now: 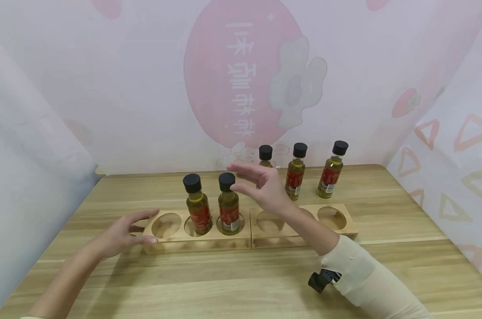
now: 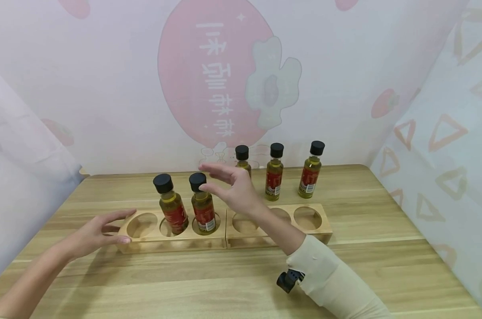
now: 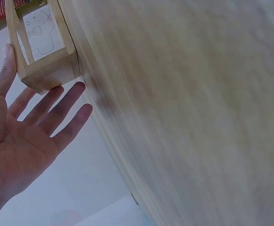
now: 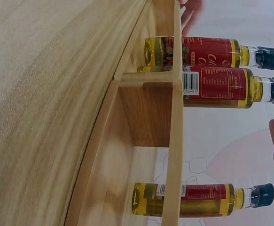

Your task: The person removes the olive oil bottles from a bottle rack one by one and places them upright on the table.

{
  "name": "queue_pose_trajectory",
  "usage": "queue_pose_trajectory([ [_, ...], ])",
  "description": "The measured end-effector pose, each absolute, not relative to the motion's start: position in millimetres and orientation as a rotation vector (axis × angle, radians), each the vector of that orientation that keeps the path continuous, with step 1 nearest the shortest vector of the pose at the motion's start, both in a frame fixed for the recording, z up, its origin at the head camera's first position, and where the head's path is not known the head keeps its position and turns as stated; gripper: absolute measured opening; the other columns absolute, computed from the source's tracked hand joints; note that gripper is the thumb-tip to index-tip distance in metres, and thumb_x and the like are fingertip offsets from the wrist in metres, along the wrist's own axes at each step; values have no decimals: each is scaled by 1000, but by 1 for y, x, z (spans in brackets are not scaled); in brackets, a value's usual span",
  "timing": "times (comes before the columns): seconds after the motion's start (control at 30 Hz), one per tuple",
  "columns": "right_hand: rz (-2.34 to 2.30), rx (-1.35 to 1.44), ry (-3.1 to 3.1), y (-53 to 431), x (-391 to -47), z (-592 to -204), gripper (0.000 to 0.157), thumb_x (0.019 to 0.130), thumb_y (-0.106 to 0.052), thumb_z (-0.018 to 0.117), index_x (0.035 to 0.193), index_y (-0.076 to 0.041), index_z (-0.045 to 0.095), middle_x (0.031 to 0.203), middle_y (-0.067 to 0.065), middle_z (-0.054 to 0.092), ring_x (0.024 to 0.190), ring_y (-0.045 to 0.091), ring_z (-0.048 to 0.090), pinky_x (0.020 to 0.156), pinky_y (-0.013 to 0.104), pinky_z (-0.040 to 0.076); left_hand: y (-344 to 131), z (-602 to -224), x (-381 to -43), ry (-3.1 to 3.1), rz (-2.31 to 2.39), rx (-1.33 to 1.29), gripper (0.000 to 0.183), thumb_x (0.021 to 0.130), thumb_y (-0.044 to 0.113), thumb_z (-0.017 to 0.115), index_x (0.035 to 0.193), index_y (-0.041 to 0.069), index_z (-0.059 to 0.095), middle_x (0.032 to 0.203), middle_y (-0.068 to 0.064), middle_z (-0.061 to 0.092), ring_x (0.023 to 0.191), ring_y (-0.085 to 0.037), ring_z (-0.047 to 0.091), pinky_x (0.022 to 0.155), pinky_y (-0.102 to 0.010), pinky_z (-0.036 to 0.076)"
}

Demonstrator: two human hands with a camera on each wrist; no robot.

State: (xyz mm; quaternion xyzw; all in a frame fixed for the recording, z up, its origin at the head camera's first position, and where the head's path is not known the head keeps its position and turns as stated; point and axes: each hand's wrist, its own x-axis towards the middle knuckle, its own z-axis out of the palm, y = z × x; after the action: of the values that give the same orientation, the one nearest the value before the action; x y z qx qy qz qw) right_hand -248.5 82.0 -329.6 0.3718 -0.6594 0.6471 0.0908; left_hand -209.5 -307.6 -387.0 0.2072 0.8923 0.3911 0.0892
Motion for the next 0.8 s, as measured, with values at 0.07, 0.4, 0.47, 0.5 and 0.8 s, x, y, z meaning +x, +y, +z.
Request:
queue_pose_trajectory([
  [0.07,1929,1092,-1974,81,-248,-330,43,89,15,71,131,12,63,131,26,67,124,39,64,106,42,52,-307,-387,-209,2646,1173,619,82,91,18,81,153,-12,37,154,-39,37,115,-60,60,84,-48,62],
  [0.4,1936,1051,-2029,78,-245,-330,45,90,8,75,134,8,63,134,20,68,124,31,66,108,48,50,-308,-386,-209,2573,1244,640,82,93,13,79,153,-16,32,155,-43,30,119,-66,54,87,-48,61],
  [0.47,1948,1047,-2030,77,-245,-330,45,90,8,75,134,9,63,134,21,67,123,31,66,107,46,50,-308,-386,-210,2567,1244,645,81,93,13,78,154,-16,31,155,-44,29,120,-67,53,87,-48,61],
  [0.5,1953,1045,-2029,77,-245,-330,45,90,9,74,134,9,63,133,22,67,123,32,66,107,44,51,-308,-386,-210,2564,1243,646,82,94,13,78,154,-16,31,156,-43,28,120,-67,53,88,-48,61],
  [0.8,1959,1052,-2031,75,-246,-330,46,90,12,73,134,10,63,133,22,67,122,33,67,106,36,52,-309,-387,-210,2558,1226,646,81,95,14,77,155,-14,31,157,-41,28,121,-65,53,90,-52,59],
])
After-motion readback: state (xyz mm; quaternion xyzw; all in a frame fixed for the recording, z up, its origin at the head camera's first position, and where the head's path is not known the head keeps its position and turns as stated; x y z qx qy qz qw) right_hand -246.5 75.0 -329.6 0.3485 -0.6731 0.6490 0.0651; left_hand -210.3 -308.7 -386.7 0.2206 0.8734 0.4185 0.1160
